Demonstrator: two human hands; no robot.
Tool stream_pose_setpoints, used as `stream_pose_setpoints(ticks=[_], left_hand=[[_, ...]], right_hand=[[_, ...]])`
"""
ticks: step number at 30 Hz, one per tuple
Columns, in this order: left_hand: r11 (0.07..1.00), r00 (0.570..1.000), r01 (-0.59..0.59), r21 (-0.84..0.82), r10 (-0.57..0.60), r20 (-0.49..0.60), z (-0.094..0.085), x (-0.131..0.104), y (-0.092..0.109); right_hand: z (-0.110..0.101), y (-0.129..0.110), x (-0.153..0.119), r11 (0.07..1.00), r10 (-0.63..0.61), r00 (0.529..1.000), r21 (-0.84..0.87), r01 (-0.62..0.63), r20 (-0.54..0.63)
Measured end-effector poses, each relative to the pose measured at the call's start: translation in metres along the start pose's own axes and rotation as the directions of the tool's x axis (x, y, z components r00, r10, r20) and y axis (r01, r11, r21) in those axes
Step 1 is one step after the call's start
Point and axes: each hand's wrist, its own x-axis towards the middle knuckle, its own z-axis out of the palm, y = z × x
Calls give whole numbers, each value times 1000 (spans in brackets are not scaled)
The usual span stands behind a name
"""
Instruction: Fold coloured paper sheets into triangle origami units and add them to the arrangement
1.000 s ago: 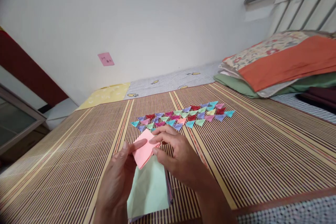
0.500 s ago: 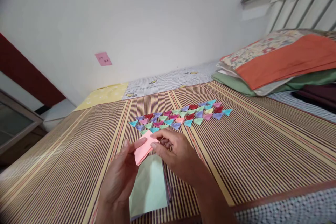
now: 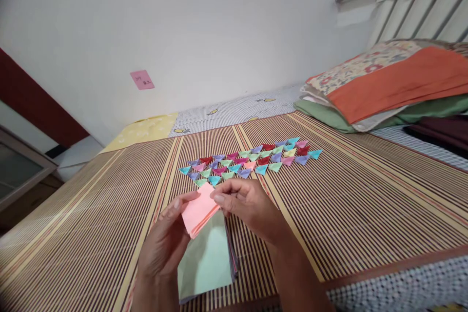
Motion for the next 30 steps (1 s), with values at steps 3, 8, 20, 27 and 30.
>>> stream_pose_setpoints(ticks=[3, 8, 20, 27, 30], left_hand=[[1000, 999, 24, 18, -25, 26, -3, 1, 0], [995, 994, 60, 79, -67, 84, -1, 0, 0], [996, 998, 44, -78, -41, 37, 4, 5, -6], [995, 996, 39, -97, -31, 80, 7, 6, -7], [996, 996, 24, -81, -17, 91, 5, 5, -7]], right_hand=[[-1, 0, 0, 1000, 1, 1000, -26, -1, 29], [2, 2, 1, 1000, -8, 998, -21, 10, 66], [3, 2, -2, 1000, 17, 993, -27, -14, 116], [5, 1, -1, 998, -3, 991, -54, 10, 135], [4, 2, -1, 990, 5, 995, -143, 10, 102]])
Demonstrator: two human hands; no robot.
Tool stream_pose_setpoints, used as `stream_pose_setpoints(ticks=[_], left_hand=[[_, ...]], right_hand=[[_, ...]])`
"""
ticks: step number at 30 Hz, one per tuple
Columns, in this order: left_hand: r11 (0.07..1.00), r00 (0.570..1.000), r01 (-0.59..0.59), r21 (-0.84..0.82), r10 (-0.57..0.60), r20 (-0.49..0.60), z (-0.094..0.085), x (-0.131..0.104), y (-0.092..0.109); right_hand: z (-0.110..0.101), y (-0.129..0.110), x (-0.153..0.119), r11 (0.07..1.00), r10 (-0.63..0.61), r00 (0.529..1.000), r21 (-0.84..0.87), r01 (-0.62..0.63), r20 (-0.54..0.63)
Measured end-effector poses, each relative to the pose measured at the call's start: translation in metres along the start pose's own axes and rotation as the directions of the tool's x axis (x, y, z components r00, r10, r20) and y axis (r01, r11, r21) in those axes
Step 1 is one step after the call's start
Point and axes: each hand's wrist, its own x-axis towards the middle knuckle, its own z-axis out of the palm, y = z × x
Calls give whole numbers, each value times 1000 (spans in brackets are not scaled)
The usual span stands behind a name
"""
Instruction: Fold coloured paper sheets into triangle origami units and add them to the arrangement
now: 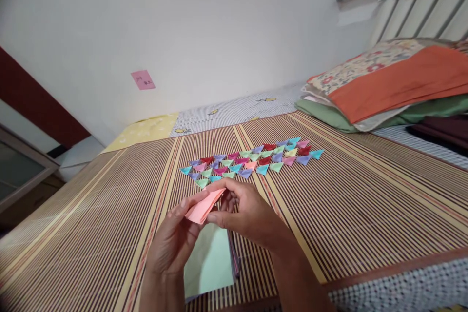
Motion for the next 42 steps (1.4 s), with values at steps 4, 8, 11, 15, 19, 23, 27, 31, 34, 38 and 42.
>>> stream_pose_setpoints(ticks=[4, 8, 11, 15, 19, 23, 27, 31, 34, 38, 42], left_hand=[[999, 998, 27, 28, -28, 59, -3, -1, 1], [998, 996, 50, 48, -53, 73, -4, -2, 1], [997, 996, 50, 62, -54, 66, -2, -2, 2], [996, 996, 51, 68, -55, 68, -1, -2, 1], [996, 996, 21, 85, -28, 82, -1, -1, -1], [991, 996, -22, 130, 11, 84, -2, -1, -3], [988, 994, -48, 147, 32, 108, -3, -2, -3], [988, 998, -27, 153, 17, 66, -1, -3, -2], [988, 1000, -19, 150, 23, -21, 2, -2, -1], [995, 994, -32, 93, 42, -104, 5, -1, 3], [997, 994, -5, 76, 13, -105, 7, -2, 6]], right_hand=[[-3, 1, -1, 996, 2, 999, -86, -5, -38], [-6, 5, -1, 995, -3, 999, -101, -1, -39], [-8, 8, 0, 995, -1, 999, -96, -3, -40], [-8, 10, -1, 996, -1, 999, -89, -3, -46], [-6, 8, 1, 996, 3, 999, -92, -8, -53], [-4, 7, 3, 996, 4, 996, -88, -12, -88], [-2, 7, 4, 998, -23, 994, -63, 16, -105], [-1, 7, 2, 995, -2, 994, -98, -8, -107], [-1, 8, 2, 994, 14, 996, -111, -23, -86], [-4, 6, 2, 994, -38, 997, -108, 30, -67], [-4, -2, 1, 980, -122, 991, -166, 110, -63]])
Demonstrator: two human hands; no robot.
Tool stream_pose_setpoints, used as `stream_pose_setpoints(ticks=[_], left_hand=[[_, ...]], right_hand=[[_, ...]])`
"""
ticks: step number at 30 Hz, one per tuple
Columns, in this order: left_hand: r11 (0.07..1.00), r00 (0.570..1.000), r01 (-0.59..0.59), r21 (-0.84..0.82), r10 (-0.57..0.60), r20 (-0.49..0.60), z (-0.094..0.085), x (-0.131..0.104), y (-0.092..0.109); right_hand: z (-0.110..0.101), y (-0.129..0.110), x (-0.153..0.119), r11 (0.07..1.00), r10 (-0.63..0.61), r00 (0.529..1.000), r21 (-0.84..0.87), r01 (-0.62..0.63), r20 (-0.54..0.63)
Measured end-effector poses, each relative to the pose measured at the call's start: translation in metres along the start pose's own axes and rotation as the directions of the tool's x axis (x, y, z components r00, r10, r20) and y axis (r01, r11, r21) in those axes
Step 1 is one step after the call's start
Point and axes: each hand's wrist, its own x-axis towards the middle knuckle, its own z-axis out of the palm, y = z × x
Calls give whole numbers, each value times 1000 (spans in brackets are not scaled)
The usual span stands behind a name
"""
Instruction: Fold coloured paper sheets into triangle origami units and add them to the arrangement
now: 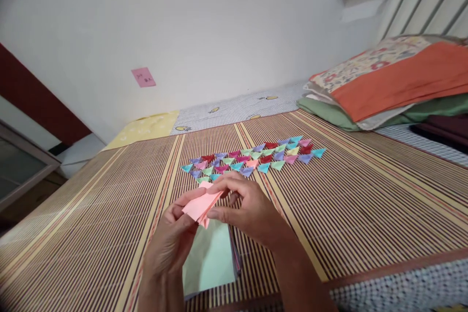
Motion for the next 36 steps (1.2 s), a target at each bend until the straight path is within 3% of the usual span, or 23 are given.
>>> stream_pose_setpoints(ticks=[6, 14, 24, 30, 36], left_hand=[[999, 999, 30, 35, -31, 26, -1, 0, 0], [999, 985, 11, 41, -18, 171, -10, -3, 5], [997, 994, -3, 78, -6, 112, -11, 1, 0], [981, 987, -78, 178, 51, 151, -15, -1, 0], [946, 993, -87, 312, 56, 106, -16, -5, 2]], right_hand=[[1, -14, -7, 981, -20, 1000, -193, 24, 22], [3, -18, -7, 977, -59, 996, -199, 70, 61], [7, -18, -8, 974, -73, 996, -209, 83, 59], [7, -17, -7, 977, -92, 995, -188, 100, 50], [10, -15, -6, 980, -81, 997, -181, 83, 18]])
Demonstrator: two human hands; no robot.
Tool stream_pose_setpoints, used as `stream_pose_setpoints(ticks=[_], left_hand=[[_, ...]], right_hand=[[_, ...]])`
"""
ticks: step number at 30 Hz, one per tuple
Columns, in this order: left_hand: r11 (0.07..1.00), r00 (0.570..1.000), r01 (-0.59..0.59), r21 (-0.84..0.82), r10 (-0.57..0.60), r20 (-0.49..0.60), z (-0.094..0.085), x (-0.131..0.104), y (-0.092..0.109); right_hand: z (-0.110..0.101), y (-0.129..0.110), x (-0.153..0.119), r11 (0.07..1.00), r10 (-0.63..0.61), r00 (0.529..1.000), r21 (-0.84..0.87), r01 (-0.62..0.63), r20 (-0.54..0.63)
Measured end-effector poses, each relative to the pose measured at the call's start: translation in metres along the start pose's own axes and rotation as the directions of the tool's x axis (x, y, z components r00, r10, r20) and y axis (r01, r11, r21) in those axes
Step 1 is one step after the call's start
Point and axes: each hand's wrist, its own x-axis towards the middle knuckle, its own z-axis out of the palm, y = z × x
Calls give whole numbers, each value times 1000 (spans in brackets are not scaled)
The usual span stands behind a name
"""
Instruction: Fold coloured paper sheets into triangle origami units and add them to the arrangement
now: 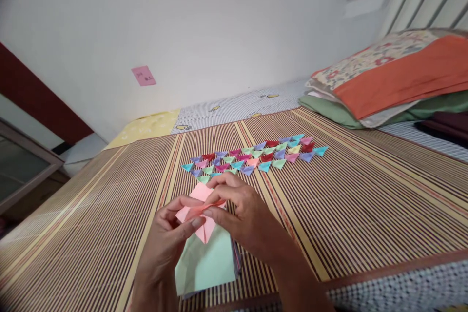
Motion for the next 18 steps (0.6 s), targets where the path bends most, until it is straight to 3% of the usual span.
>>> stream_pose_setpoints(ticks=[5, 9, 18], left_hand=[[999, 998, -46, 16, 47, -41, -1, 1, -3], [997, 997, -62, 46, 64, -39, 1, 1, -3], [997, 983, -62, -47, 53, -175, 9, 2, 0]], right_hand=[[6, 2, 3, 994, 75, 993, 87, -67, -90], [9, 4, 3, 981, 134, 989, 150, -123, -67], [13, 5, 2, 987, 149, 979, 86, -138, -137]])
